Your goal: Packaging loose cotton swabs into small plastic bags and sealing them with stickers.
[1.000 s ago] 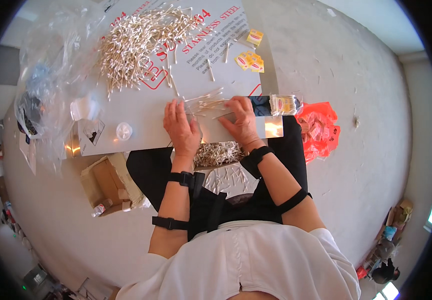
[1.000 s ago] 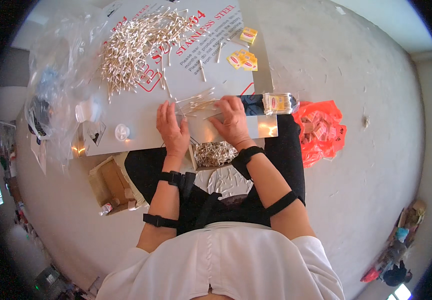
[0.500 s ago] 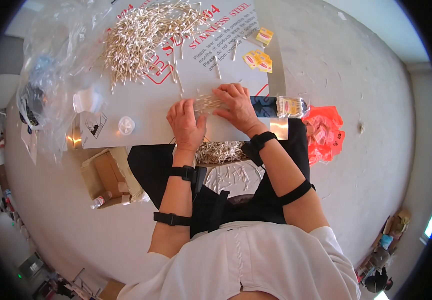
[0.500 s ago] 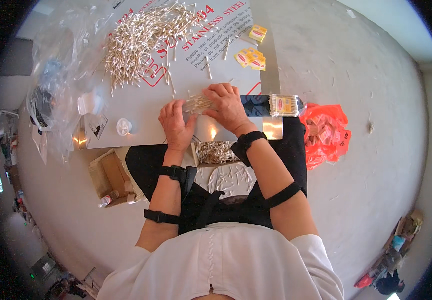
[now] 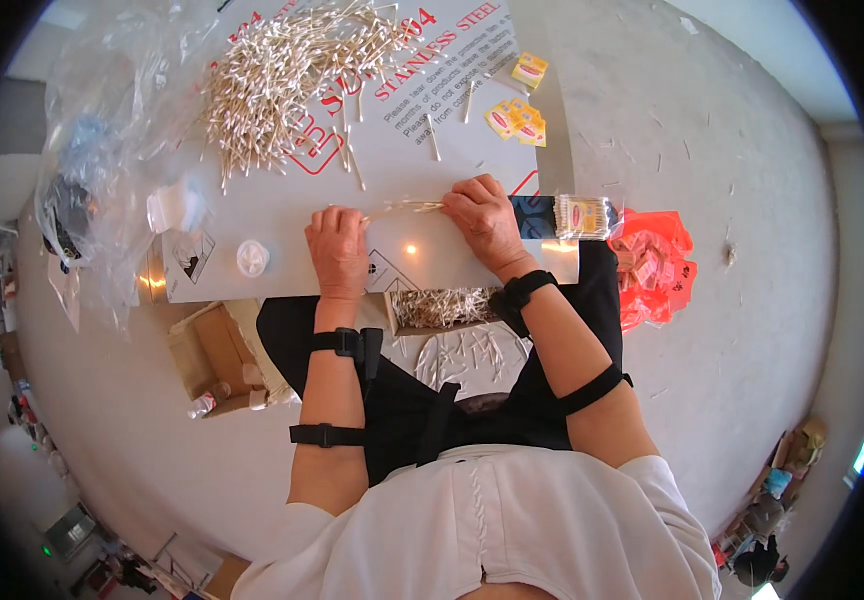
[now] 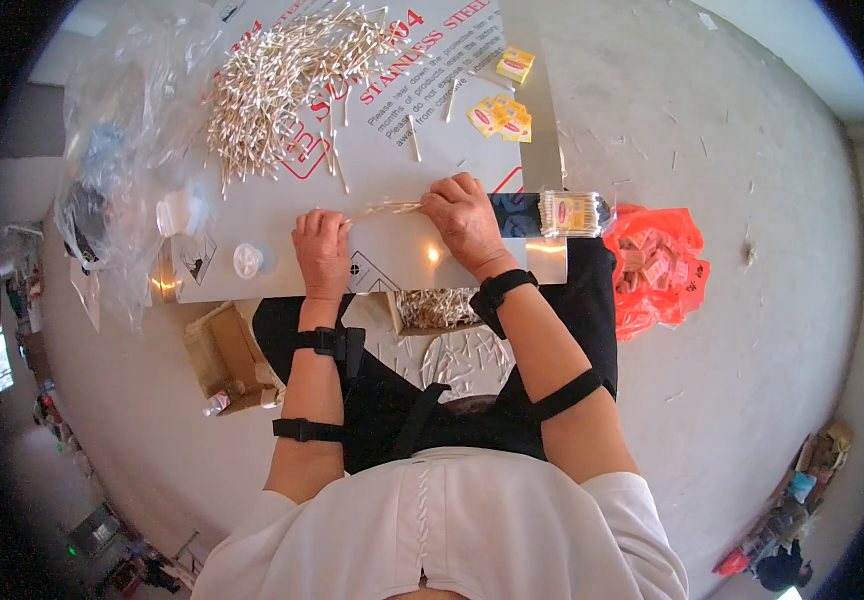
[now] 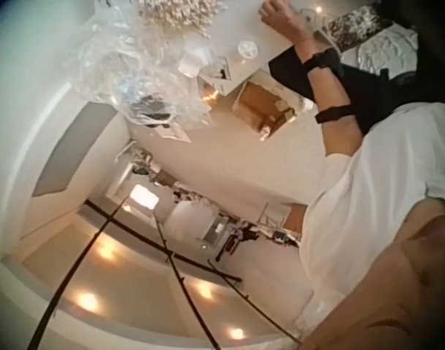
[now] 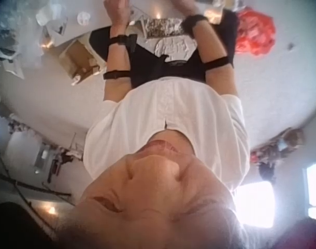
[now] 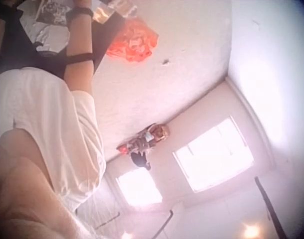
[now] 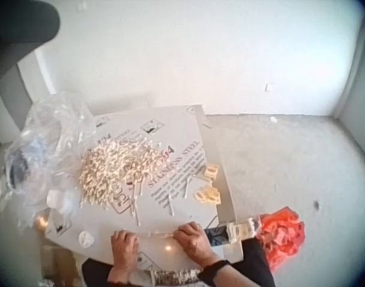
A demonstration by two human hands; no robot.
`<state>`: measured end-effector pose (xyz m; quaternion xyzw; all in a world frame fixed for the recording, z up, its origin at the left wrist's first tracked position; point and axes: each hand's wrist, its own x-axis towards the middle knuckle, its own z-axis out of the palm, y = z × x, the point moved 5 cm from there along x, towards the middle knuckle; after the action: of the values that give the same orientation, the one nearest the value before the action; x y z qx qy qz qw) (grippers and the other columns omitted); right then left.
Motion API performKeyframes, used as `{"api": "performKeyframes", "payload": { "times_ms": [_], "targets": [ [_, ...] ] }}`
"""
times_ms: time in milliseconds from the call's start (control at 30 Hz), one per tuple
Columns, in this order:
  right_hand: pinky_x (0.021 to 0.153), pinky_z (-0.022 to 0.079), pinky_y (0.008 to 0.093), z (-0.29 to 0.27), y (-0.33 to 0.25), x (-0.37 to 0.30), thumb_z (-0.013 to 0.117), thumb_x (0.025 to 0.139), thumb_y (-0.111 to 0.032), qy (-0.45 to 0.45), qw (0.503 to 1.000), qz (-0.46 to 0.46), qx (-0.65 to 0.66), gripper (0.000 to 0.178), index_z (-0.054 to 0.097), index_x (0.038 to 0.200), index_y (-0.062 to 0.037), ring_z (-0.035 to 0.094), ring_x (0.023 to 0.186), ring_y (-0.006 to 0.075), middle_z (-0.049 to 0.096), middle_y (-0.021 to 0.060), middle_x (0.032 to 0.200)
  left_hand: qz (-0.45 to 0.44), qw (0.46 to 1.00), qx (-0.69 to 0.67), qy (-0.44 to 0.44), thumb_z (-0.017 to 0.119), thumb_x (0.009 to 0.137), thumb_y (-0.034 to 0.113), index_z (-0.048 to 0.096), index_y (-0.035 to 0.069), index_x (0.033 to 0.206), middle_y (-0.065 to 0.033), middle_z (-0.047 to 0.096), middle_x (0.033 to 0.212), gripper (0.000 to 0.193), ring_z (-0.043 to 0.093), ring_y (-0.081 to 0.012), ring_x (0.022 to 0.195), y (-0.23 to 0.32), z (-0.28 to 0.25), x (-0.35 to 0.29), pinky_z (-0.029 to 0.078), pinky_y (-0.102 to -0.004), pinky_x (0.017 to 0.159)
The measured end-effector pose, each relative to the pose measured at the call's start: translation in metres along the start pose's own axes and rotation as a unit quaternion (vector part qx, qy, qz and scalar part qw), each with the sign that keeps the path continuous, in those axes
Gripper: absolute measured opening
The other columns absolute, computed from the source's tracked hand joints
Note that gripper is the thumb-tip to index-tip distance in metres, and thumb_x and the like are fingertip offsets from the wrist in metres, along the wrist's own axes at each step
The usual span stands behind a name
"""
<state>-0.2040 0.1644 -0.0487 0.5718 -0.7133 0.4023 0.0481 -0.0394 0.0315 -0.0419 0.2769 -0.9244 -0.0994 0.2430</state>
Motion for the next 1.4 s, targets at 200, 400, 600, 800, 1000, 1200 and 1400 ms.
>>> {"api": "performKeyframes", "payload": {
  "times_ms": [200,400,600,800,1000,1200,1400],
  "targets": [
    [0.08,0.047,0.0366,0.0,-0.002,-0.004,0.066,0.072,-0.009,-0.005,1.0,0.005,0.026,0.01,0.065,0.083,-0.0089,0.055,0.089,0.0255,0.059,0.0038,0.087,0.038,0.999,-0.016,-0.027,0.069,0.075,0.006,0.057,0.01,0.086,-0.0055,0.055,0.089,0.016,0.052,-0.0285,0.092,0.022,0.02,0.033,0.04,-0.0416,0.079],
    [0.082,0.047,0.0373,-0.007,-0.001,-0.011,0.067,0.072,-0.007,-0.019,0.999,0.018,0.022,0.014,0.064,0.085,-0.008,0.055,0.09,0.0267,0.059,0.0052,0.09,0.097,0.985,-0.078,-0.117,0.069,0.076,0.007,0.058,0.009,0.091,-0.0058,0.056,0.093,0.019,0.052,-0.0286,0.096,0.058,0.034,0.046,0.041,-0.0421,0.082],
    [0.088,0.047,0.041,-0.021,0.001,-0.019,0.078,0.063,-0.007,0.027,0.993,0.102,0.048,0.043,0.063,0.103,-0.0054,0.054,0.102,0.0328,0.058,0.0113,0.108,0.027,0.993,-0.118,0.006,0.065,0.075,0.002,0.058,0.007,0.108,-0.0091,0.058,0.108,0.034,0.051,-0.0308,0.106,0.057,0.022,0.022,0.04,-0.0447,0.091],
    [0.096,0.041,0.0441,-0.03,0.007,-0.023,0.08,0.061,-0.015,-0.005,0.984,0.17,0.047,0.068,0.055,0.123,-0.0065,0.048,0.113,0.0336,0.053,0.0119,0.121,-0.132,0.987,-0.034,0.086,0.065,0.083,0.014,0.059,0.007,0.108,-0.0105,0.059,0.108,0.027,0.051,-0.033,0.105,0.018,0.023,0.03,0.04,-0.0486,0.088],
    [0.097,0.039,0.0439,-0.021,0.003,-0.023,0.08,0.062,-0.019,-0.042,0.988,0.151,0.009,0.065,0.056,0.122,-0.0075,0.049,0.112,0.0313,0.053,0.0095,0.12,-0.19,0.981,0.04,0.004,0.069,0.079,0.018,0.062,0.01,0.087,-0.0073,0.06,0.096,0.013,0.052,-0.0311,0.1,0.02,0.042,0.069,0.041,-0.0478,0.081],
    [0.096,0.04,0.0426,-0.023,0.005,-0.028,0.077,0.065,-0.017,-0.028,0.987,0.155,0.007,0.057,0.059,0.119,-0.0082,0.051,0.113,0.0306,0.055,0.0088,0.119,-0.069,0.985,0.013,-0.158,0.068,0.074,0.009,0.062,0.012,0.087,-0.0073,0.06,0.09,0.014,0.053,-0.0306,0.099,0.043,0.062,0.067,0.041,-0.0476,0.078],
    [0.095,0.039,0.0437,-0.024,0.004,-0.026,0.078,0.065,-0.019,-0.022,0.989,0.145,0.011,0.059,0.057,0.119,-0.0083,0.05,0.11,0.0315,0.054,0.0099,0.119,0.1,0.993,-0.06,0.025,0.066,0.073,0.005,0.063,0.012,0.087,-0.0031,0.059,0.097,0.016,0.052,-0.0277,0.101,0.067,0.052,0.11,0.042,-0.0446,0.08]
  ]
}}
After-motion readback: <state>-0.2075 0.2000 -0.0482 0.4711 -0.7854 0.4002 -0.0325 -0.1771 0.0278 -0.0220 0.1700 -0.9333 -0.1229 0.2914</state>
